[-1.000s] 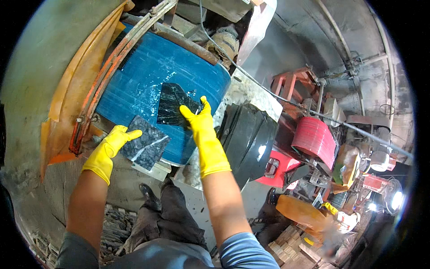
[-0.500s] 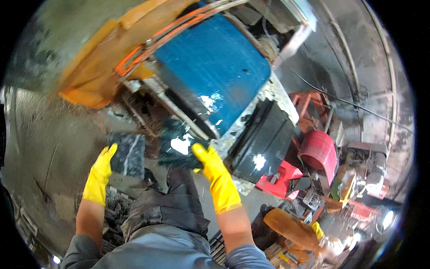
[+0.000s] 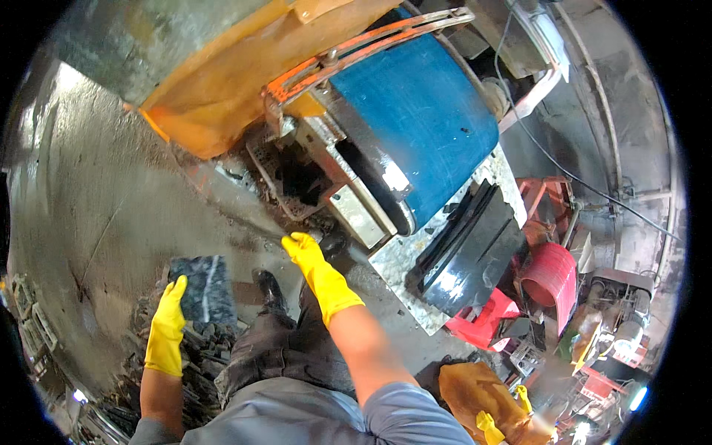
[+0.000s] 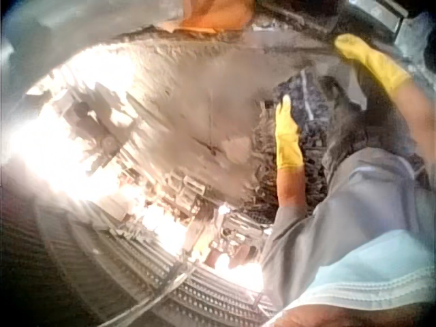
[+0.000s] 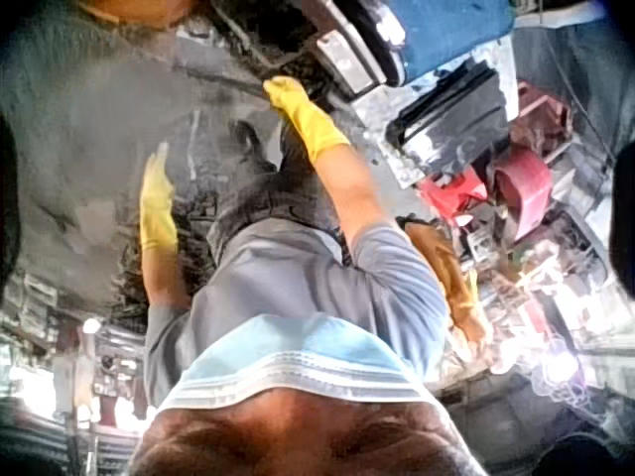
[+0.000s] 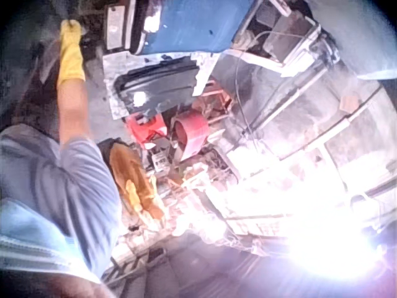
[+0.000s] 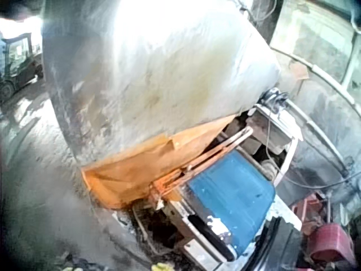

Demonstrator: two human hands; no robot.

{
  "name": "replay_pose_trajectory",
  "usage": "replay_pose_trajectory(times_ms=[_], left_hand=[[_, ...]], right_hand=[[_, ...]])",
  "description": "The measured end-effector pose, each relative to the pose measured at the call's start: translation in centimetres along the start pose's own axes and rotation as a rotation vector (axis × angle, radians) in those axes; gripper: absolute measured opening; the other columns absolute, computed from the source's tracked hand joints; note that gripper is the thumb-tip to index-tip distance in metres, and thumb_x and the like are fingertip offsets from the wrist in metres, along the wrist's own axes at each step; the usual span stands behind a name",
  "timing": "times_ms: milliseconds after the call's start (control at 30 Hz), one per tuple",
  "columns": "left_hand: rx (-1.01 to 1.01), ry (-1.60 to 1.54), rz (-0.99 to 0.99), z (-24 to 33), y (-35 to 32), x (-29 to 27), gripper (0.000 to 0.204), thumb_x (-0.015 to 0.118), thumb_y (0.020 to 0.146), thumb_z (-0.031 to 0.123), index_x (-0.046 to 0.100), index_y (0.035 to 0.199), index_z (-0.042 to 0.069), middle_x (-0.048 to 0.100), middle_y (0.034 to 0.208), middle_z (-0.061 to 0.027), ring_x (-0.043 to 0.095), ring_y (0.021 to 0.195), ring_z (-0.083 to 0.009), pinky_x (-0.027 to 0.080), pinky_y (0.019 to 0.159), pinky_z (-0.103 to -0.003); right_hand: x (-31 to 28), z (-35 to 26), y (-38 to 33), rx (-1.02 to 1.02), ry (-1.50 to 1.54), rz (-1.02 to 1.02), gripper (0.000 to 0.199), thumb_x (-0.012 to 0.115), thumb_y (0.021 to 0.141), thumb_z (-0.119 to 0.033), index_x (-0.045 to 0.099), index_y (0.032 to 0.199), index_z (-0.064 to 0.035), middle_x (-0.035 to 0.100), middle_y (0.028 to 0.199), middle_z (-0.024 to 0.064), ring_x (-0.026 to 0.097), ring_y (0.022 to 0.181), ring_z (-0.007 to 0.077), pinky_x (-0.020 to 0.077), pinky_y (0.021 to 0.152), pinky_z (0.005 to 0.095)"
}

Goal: The person picks up rectangular black material slabs from a workbench and a large cylindrical machine. They use a caliper to measure the dimensions of the slabs, then place them back into the machine or onto the bench. The person wears yellow gloves throughout the process.

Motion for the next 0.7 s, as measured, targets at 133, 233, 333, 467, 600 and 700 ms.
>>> replay_pose_trajectory(times_ms=[133,233,333,467,600,700], left_hand=[[0.146,0.138,-0.381,8.0,-2.8,15.1,0.058,0.083,0.092,0.037,0.067,0.132,-0.003,0.072,0.124,-0.0087,0.069,0.108,-0.0197,0.053,0.099,-0.036],[0.325,0.399,-0.653,13.9,-3.7,26.9,0.067,0.080,0.093,0.044,0.065,0.135,-0.005,0.069,0.131,-0.0145,0.064,0.118,-0.0230,0.050,0.103,-0.038],[0.560,0.686,-0.497,19.0,-6.9,38.1,0.073,0.077,0.093,0.054,0.065,0.134,-0.005,0.066,0.135,-0.0187,0.060,0.123,-0.0250,0.047,0.105,-0.038],[0.430,0.747,-0.578,22.3,-4.7,46.8,0.067,0.076,0.093,0.053,0.070,0.126,-0.005,0.075,0.114,-0.0157,0.067,0.112,-0.0236,0.050,0.100,-0.040],[0.287,0.717,-0.494,21.7,-2.0,48.3,0.093,0.087,0.084,0.050,0.053,0.142,-0.014,0.064,0.136,-0.0215,0.058,0.128,-0.0293,0.042,0.111,-0.042],[0.148,0.663,-0.488,22.6,-2.7,49.0,0.086,0.095,0.078,0.046,0.058,0.131,-0.011,0.064,0.128,-0.0178,0.057,0.122,-0.0273,0.043,0.108,-0.042]], right_hand=[[-3.5,-7.3,-9.1,-0.125,0.009,-0.275,0.053,0.071,0.103,-0.021,0.054,0.150,-0.0055,0.070,0.130,0.0087,0.065,0.114,0.0185,0.0513,0.102,0.0344],[-8.8,-15.2,-14.9,-0.367,0.215,-0.387,0.060,0.064,0.106,-0.022,0.042,0.158,0.0002,0.057,0.151,0.0180,0.056,0.138,0.0275,0.0440,0.116,0.0395],[-14.7,-24.6,-15.6,-0.515,0.232,-0.165,0.057,0.068,0.104,-0.021,0.048,0.154,-0.0003,0.060,0.148,0.0181,0.058,0.137,0.0281,0.0431,0.117,0.0406],[-20.5,-35.9,-6.0,-0.958,-0.473,0.439,0.054,0.076,0.098,-0.024,0.059,0.144,-0.0015,0.062,0.145,0.0213,0.060,0.134,0.0322,0.0434,0.117,0.0428],[-20.6,-48.0,2.5,-1.362,-1.138,0.642,0.078,0.084,0.084,-0.043,0.057,0.145,-0.0024,0.058,0.146,0.0287,0.053,0.136,0.0481,0.0375,0.119,0.0537],[-18.5,-54.1,9.3,-1.325,-1.257,0.538,0.098,0.082,0.076,-0.063,0.052,0.152,-0.0099,0.053,0.152,0.0251,0.046,0.141,0.0491,0.0314,0.121,0.0587]])
Point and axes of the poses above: each hand's wrist, its own y-axis towards the middle knuckle, its own x-axis out of the palm, z = x × y, the point moved 1 cm from there along y, towards the middle knuckle
